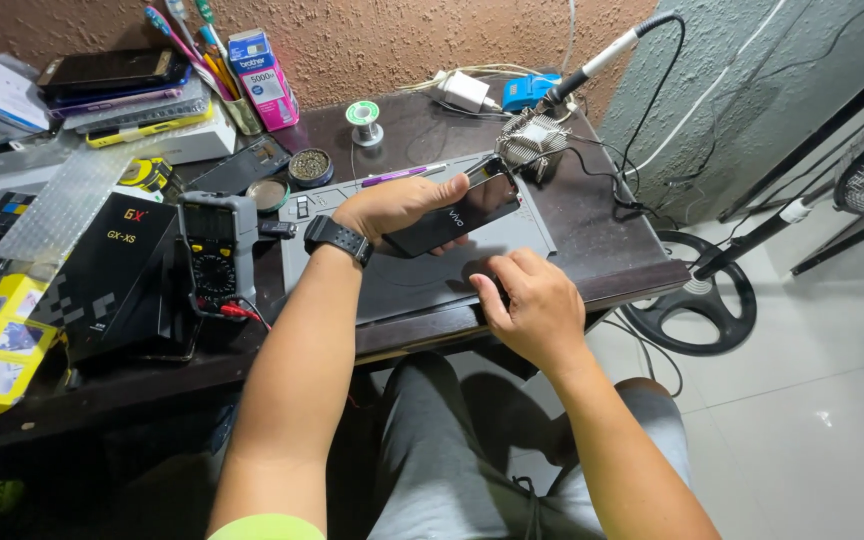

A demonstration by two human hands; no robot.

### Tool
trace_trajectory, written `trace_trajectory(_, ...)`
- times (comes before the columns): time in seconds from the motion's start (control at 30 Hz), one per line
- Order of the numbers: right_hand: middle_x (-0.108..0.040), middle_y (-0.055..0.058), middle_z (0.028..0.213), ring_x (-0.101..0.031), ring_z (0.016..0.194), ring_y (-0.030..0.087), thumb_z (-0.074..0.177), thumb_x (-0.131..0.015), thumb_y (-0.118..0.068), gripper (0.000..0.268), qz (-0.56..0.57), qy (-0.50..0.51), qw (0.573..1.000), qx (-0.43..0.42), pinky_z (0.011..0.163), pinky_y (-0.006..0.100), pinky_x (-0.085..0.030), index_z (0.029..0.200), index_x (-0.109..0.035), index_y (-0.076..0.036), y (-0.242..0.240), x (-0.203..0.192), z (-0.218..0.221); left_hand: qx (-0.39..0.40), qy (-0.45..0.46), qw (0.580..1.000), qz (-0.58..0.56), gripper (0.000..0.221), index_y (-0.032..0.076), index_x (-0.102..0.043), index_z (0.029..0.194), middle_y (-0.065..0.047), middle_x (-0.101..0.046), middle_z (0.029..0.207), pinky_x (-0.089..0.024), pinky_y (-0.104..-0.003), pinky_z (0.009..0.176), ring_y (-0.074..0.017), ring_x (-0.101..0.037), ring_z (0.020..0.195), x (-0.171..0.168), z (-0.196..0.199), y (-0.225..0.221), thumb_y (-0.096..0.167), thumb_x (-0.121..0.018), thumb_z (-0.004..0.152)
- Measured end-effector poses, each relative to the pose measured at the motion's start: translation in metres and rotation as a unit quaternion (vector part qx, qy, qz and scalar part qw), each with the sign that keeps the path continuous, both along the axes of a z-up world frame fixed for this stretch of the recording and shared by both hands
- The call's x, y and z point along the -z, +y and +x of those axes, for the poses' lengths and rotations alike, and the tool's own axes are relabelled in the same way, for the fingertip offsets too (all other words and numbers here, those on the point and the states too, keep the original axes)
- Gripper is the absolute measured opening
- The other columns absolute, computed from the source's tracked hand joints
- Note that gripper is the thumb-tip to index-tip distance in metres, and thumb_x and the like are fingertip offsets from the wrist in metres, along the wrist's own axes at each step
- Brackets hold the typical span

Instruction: Disassembling a smartphone to inspect and access internal components on a repair bench.

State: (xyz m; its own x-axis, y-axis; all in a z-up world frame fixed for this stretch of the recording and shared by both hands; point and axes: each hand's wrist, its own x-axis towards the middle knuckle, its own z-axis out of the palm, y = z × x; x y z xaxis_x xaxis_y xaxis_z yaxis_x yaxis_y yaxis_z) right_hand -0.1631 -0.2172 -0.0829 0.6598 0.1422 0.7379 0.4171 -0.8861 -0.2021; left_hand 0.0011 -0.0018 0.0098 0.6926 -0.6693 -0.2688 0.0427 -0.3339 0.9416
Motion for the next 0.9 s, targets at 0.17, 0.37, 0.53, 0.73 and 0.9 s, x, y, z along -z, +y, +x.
trace_trajectory(0.17, -0.067, 0.005, 0.091, -0.076, 0.083, 0.032, 0.111, -0.072, -0.044, 0.025, 0.003, 0.004, 1.0, 0.001, 0.075, 0.041, -0.062, 0.114, -0.079, -0.02, 0.0023, -0.0039, -0.0022, -0.003, -0.001, 1.0, -0.001, 0.101, -0.01, -0.085, 0.106, -0.032, -0.086, 0.097, -0.077, -0.044, 0.077, -0.0368, -0.089, 0.088, 0.0039, 0.0014, -0.0003, 0.088, -0.065, 0.095)
trace_trajectory(0.37, -0.067, 0.005, 0.089, -0.076, 0.082, 0.033, 0.111, -0.073, -0.043, 0.024, 0.01, 0.013, 1.0, -0.001, 0.074, 0.042, -0.062, 0.112, -0.079, -0.02, 0.0032, -0.0086, -0.0048, 0.001, -0.003, 1.0, 0.001, 0.102, -0.01, -0.086, 0.107, -0.031, -0.086, 0.096, -0.076, -0.044, 0.077, -0.0363, -0.089, 0.088, 0.0062, 0.0022, -0.0008, 0.09, -0.064, 0.094)
trace_trajectory(0.53, -0.066, 0.005, 0.089, -0.076, 0.082, 0.033, 0.11, -0.073, -0.042, 0.023, 0.011, 0.014, 1.0, -0.002, 0.074, 0.042, -0.062, 0.113, -0.079, -0.02, 0.0029, -0.0082, -0.0038, -0.005, 0.005, 1.0, -0.007, 0.101, -0.01, -0.086, 0.11, -0.031, -0.085, 0.097, -0.076, -0.043, 0.077, -0.0355, -0.088, 0.087, 0.0078, 0.0067, -0.0006, 0.088, -0.066, 0.094)
trace_trajectory(0.73, -0.065, 0.004, 0.089, -0.076, 0.082, 0.031, 0.11, -0.072, -0.043, 0.023, 0.001, 0.008, 1.0, 0.005, 0.074, 0.04, -0.062, 0.111, -0.078, -0.021, 0.0021, -0.0064, -0.0027, -0.004, 0.011, 1.0, -0.017, 0.098, -0.01, -0.085, 0.107, -0.031, -0.085, 0.096, -0.076, -0.042, 0.075, -0.035, -0.088, 0.086, 0.0067, 0.0051, -0.0017, 0.086, -0.068, 0.096)
trace_trajectory(0.9, -0.065, 0.004, 0.088, -0.075, 0.081, 0.031, 0.11, -0.073, -0.042, 0.022, 0.006, 0.01, 1.0, 0.003, 0.074, 0.04, -0.062, 0.111, -0.078, -0.02, 0.002, -0.0056, -0.0024, -0.008, 0.016, 1.0, -0.019, 0.097, -0.011, -0.085, 0.107, -0.032, -0.085, 0.097, -0.076, -0.042, 0.076, -0.0354, -0.088, 0.086, 0.0067, 0.0036, -0.0017, 0.084, -0.068, 0.097)
